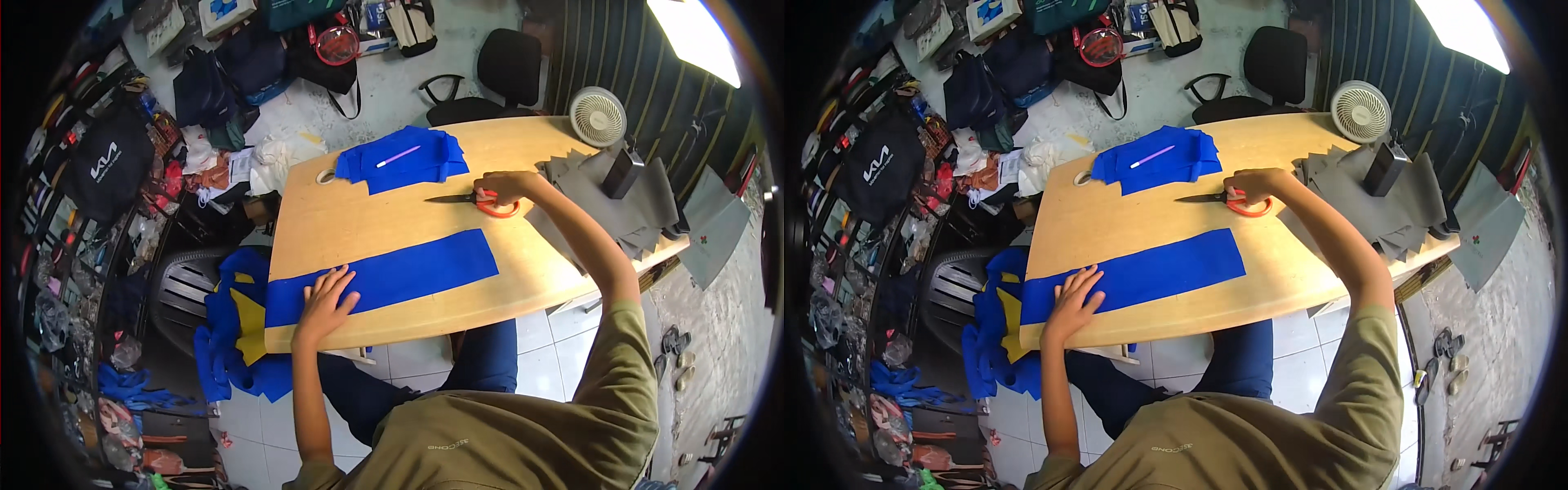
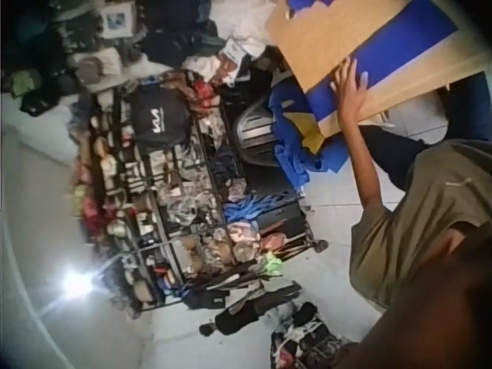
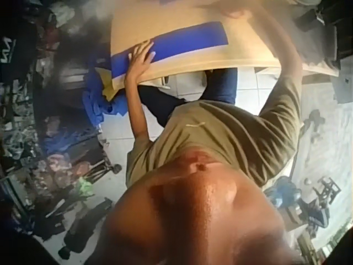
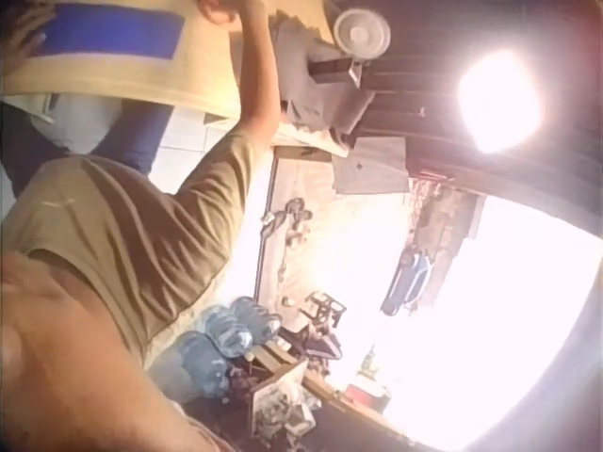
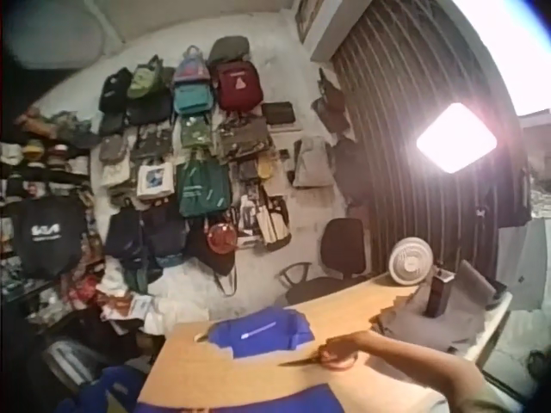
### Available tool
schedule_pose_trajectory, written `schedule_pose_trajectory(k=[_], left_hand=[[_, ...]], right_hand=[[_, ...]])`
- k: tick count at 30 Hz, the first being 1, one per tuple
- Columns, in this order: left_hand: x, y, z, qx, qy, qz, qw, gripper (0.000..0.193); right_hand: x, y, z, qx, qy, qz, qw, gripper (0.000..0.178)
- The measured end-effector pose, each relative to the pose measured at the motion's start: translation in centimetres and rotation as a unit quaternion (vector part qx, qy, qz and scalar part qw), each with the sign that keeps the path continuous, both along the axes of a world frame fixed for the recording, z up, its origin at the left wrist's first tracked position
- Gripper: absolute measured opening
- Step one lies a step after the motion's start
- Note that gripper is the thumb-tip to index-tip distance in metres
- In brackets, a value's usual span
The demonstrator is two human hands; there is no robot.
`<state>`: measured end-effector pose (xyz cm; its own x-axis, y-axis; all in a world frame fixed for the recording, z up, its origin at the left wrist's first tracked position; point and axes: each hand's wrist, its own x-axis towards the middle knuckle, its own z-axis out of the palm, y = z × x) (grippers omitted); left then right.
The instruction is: Cutting blue fabric with scissors on a wooden table.
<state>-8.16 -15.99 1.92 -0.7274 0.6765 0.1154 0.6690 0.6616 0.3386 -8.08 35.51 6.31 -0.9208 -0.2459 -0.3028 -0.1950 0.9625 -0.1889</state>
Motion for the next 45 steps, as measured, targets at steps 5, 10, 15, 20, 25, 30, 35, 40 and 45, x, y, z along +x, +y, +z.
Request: schedule_pose_trajectory(k=[5, 10, 15, 20, 25, 30, 35, 40, 45], left_hand=[[-1.0, -2.4, 0.7, -0.036, -0.008, -0.013, 0.999, 0.048], [-1.1, -1.5, -0.3, -0.039, 0.083, -0.038, 0.995, 0.047], [0.3, 5.0, -0.8, -0.003, 0.075, -0.085, 0.994, 0.047], [4.0, 12.6, -1.2, -0.004, 0.085, -0.154, 0.984, 0.048], [5.8, 14.5, -1.1, 0.022, 0.105, -0.16, 0.981, 0.047], [7.3, 13.5, -0.8, 0.003, 0.083, -0.147, 0.986, 0.052], [8.5, 13.2, -1.2, -0.005, 0.115, -0.128, 0.985, 0.058], [8.7, 13.1, -1.0, -0.011, 0.096, -0.121, 0.988, 0.058], [8.7, 12.9, -1.0, 0.002, 0.102, -0.128, 0.986, 0.07]], right_hand=[[2.4, -1.4, 0.8, -0.103, 0.052, -0.007, 0.993, 0.058], [8.5, -0.6, 0.3, -0.317, 0.229, -0.106, 0.914, 0.071], [17.0, -5.5, 1.7, -0.606, 0.337, -0.213, 0.688, 0.059], [24.9, -12.7, -1.7, -0.706, 0.208, -0.317, 0.598, 0.091], [31.0, -21.6, -4.0, -0.664, 0.123, -0.285, 0.681, 0.075], [33.6, -25.5, -4.2, -0.696, -0.027, -0.4, 0.596, 0.068], [32.4, -26.4, -1.4, -0.434, -0.015, -0.393, 0.811, 0.051], [31.6, -26.6, -1.4, -0.391, -0.011, -0.384, 0.836, 0.049], [30.9, -26.6, -0.8, -0.4, -0.028, -0.391, 0.829, 0.035]])
